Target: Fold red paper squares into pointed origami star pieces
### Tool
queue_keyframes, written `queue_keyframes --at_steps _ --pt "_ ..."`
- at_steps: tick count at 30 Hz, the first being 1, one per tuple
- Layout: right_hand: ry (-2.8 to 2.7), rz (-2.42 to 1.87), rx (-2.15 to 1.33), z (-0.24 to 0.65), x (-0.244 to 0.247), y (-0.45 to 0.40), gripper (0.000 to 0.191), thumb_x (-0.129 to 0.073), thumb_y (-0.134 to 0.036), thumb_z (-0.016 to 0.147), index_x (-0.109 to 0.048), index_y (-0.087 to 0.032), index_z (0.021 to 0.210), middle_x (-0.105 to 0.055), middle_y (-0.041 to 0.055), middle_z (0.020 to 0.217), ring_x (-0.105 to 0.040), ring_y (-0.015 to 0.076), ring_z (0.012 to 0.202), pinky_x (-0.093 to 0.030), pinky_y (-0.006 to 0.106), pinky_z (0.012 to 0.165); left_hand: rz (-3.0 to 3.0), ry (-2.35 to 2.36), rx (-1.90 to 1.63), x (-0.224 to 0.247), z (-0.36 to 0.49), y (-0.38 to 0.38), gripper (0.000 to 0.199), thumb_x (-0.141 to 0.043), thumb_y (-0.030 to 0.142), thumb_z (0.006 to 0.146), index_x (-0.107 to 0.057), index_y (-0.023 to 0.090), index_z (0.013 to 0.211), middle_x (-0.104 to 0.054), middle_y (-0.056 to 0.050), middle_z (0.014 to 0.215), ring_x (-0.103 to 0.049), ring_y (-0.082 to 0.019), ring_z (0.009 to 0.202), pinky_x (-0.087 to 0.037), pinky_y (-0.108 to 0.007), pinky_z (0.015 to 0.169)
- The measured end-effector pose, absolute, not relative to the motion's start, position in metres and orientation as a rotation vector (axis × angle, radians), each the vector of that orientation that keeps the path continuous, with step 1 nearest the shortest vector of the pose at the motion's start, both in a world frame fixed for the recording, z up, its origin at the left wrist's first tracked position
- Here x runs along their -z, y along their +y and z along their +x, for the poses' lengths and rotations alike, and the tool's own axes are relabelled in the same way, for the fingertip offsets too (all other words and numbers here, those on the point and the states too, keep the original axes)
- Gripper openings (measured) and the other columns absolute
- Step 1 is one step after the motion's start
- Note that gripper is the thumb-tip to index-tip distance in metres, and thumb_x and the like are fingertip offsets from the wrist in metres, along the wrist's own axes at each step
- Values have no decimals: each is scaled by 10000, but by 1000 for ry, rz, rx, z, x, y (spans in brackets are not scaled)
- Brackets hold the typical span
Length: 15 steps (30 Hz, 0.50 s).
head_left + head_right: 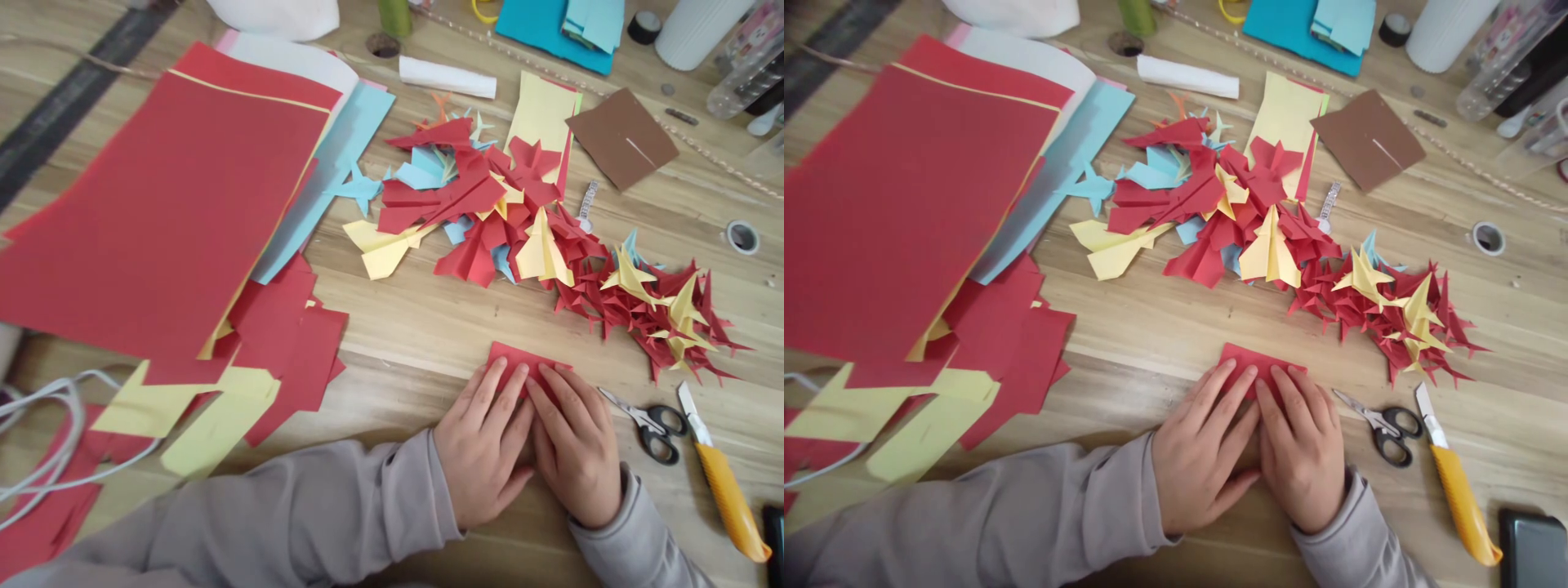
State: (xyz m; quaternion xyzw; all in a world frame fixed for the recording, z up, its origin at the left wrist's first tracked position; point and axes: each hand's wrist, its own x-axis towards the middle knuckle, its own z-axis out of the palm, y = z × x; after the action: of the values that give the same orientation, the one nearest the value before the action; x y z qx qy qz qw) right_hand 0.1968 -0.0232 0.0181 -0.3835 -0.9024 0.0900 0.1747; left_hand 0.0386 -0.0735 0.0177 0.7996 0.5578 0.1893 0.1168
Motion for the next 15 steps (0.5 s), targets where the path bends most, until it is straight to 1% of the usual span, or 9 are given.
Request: queue_keyframes --at_steps 5,10,12,15 --pt "-2535 -1097 -283 196 -18 -23 371 -487 -80 806 -578 -153 1158 -584 133 1216 -483 285 1171 -434 477 935 2320 1662 -502 -19 39 -75 612 -505 485 768 -488 92 1237 -319 -216 1431 -257 -434 1309 -328 -554 990" --pt "-2549 -1056 -302 197 -17 -22 372 -483 -55 804 -578 -142 1153 -590 125 1223 -458 291 1209 -438 477 937 2339 1667 -528 -13 41 -78 608 -482 484 786 -491 69 1230 -365 -234 1398 -261 -449 1302 -369 -574 961" --pt "-2540 -1060 -299 197 -17 -22 370 -489 -56 806 -580 -144 1153 -597 123 1215 -463 286 1207 -439 473 939 2378 1685 -612 -9 40 -77 549 -470 423 811 -504 49 1213 -405 -239 1369 -296 -441 1288 -410 -565 936" --pt "-2529 -1057 -292 197 -17 -21 375 -511 -63 804 -580 -150 1161 -606 119 1204 -477 277 1198 -447 459 939 2475 1729 -743 -8 33 -71 386 -439 202 837 -542 13 1157 -519 -238 1265 -400 -387 1244 -472 -498 908"
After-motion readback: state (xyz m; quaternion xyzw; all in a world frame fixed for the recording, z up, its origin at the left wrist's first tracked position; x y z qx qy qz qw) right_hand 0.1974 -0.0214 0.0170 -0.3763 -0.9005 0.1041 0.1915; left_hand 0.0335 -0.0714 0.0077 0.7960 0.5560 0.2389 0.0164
